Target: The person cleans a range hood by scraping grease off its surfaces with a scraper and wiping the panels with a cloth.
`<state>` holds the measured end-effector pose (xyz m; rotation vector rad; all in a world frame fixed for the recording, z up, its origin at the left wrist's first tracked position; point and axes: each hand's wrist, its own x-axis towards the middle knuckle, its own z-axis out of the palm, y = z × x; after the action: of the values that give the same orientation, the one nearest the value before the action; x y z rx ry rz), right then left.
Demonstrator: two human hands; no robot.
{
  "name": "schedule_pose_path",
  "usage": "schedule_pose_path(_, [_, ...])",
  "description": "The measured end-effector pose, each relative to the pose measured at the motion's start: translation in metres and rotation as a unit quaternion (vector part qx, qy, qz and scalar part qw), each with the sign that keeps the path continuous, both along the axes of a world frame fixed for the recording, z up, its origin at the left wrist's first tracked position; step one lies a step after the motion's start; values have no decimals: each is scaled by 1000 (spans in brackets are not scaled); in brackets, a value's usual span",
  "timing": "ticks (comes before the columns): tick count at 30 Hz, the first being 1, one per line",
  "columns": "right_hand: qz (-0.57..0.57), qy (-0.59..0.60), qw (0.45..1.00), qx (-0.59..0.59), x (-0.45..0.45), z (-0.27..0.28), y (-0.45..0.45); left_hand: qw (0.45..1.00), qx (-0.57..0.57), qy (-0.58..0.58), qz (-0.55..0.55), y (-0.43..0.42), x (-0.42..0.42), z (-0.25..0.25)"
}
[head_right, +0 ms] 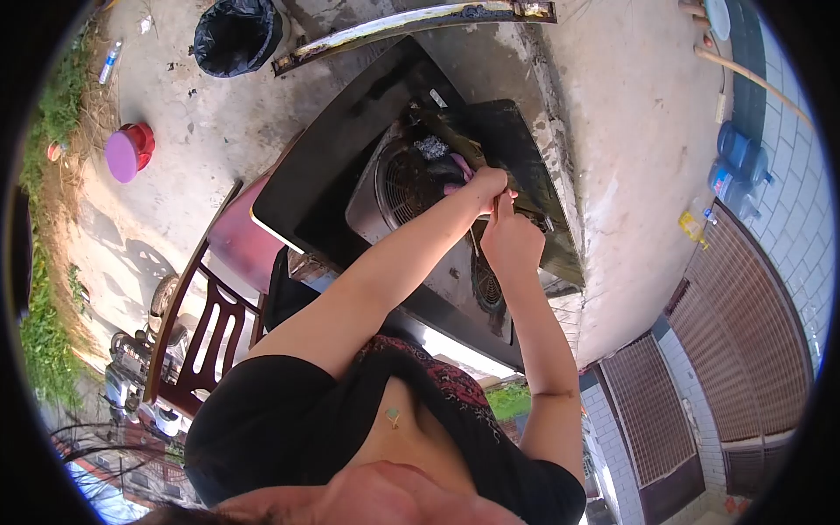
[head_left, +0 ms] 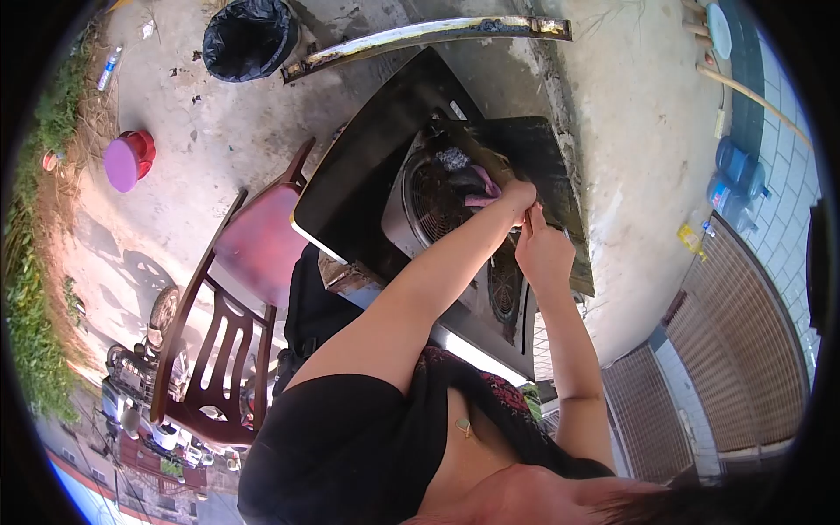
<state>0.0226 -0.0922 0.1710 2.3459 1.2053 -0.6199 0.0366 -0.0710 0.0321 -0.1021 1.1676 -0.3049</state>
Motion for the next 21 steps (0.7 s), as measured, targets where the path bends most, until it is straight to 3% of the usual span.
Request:
schedule_pose_path(5, [12,-36,999,-33,-12,-1,-6,998,-25,-43,-41,5,-1,4])
schedule_pose_path(11, [13,-16,999,-49,-19,-9,5,989,-141,-41,-2,5,-6,-18])
schedule_pose_path(15, [16,7,999,-40,-14,-18,3,995,-91,-18,-21,3,-8,-29])
schedule_pose_path(21, [11,27,999,-36,-16,-32,1,994,-104,-34,-27,10,-15,-32])
